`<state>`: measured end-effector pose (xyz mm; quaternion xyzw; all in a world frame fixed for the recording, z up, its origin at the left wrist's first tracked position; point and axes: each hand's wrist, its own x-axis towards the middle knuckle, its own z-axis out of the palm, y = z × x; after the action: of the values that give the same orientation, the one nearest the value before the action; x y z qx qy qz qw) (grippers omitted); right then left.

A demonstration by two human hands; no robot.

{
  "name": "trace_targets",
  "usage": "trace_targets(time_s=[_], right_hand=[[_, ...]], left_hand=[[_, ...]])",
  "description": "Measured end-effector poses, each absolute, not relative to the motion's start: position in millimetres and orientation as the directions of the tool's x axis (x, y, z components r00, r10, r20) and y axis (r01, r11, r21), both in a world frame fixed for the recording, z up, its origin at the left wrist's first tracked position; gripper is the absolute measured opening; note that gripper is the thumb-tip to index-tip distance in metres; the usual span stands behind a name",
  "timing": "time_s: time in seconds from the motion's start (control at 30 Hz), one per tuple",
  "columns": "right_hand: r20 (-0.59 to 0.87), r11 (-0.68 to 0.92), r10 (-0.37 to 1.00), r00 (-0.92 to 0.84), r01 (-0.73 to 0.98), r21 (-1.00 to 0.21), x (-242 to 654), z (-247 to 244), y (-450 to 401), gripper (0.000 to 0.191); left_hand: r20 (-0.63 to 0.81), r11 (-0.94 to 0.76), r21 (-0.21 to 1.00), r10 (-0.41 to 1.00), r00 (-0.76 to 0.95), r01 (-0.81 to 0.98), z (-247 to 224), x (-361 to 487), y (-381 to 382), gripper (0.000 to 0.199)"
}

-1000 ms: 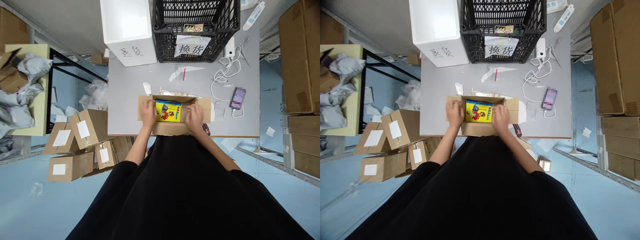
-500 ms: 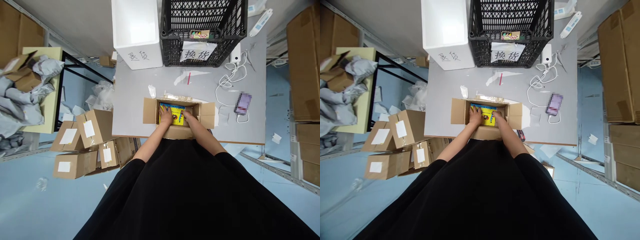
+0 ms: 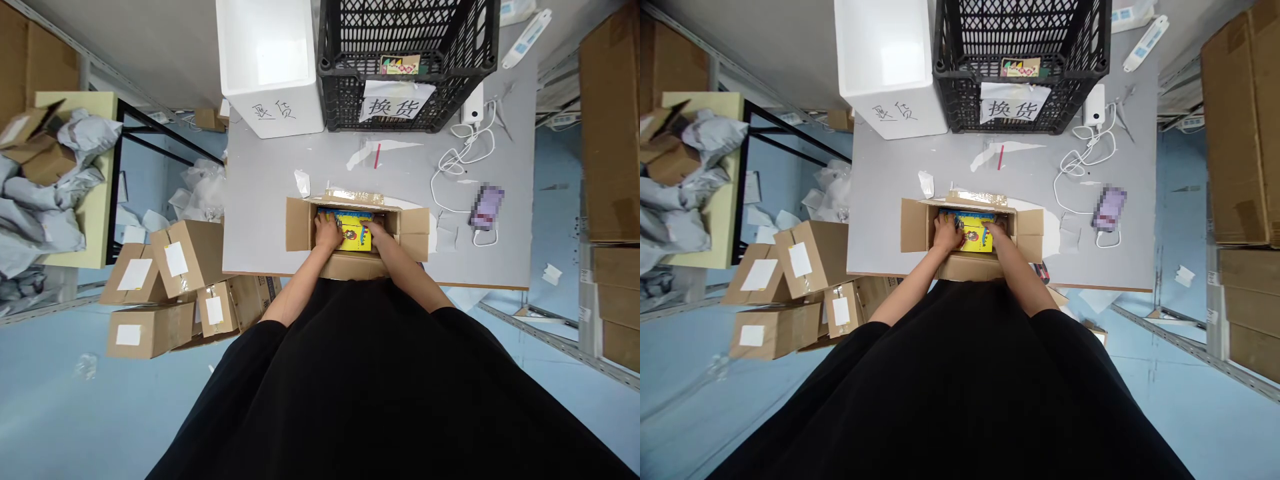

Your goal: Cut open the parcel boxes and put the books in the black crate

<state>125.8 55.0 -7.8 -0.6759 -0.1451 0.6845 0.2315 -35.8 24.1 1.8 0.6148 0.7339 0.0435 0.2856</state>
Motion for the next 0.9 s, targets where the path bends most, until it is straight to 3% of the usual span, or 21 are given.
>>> trace_targets(time_s=[0.2, 0.37, 0.53, 0.67, 0.77, 0.9], right_hand=[[-0.859, -0.848, 0.511, 0.038, -0.14, -0.511, 125, -1, 53, 0.024], [-0.719, -0.725, 0.689, -0.091, -0.105, -0.681, 123, 23, 46, 0.023], [-0.527, -0.498, 0.839, -0.137, 0.195, -0.845, 129, 53, 46, 0.016], [-0.346, -0.222, 0.899, -0.269, 0.401, -0.889, 141, 84, 40, 0.012], [-0.277, -0.117, 0.891, -0.359, 0.408, -0.905, 149, 114, 32, 0.01], [-0.218, -0.006, 0.844, -0.49, 0.398, -0.917, 159, 156, 23, 0.015]], left_hand=[[-0.445, 0.235, 0.441, 0.895, -0.016, 0.866, 0, -47, 26, 0.063], [-0.346, 0.094, 0.564, 0.929, 0.132, 0.82, 6, -61, 31, 0.081], [-0.18, -0.031, 0.667, 0.963, 0.201, 0.745, 29, -70, 37, 0.086], [-0.096, -0.028, 0.775, 0.982, 0.161, 0.632, 55, -81, 35, 0.09], [-0.144, 0.096, 0.906, 0.986, 0.085, 0.413, 66, -91, 31, 0.07], [-0.214, 0.199, 0.963, 0.975, 0.066, 0.183, 74, -97, 30, 0.044]])
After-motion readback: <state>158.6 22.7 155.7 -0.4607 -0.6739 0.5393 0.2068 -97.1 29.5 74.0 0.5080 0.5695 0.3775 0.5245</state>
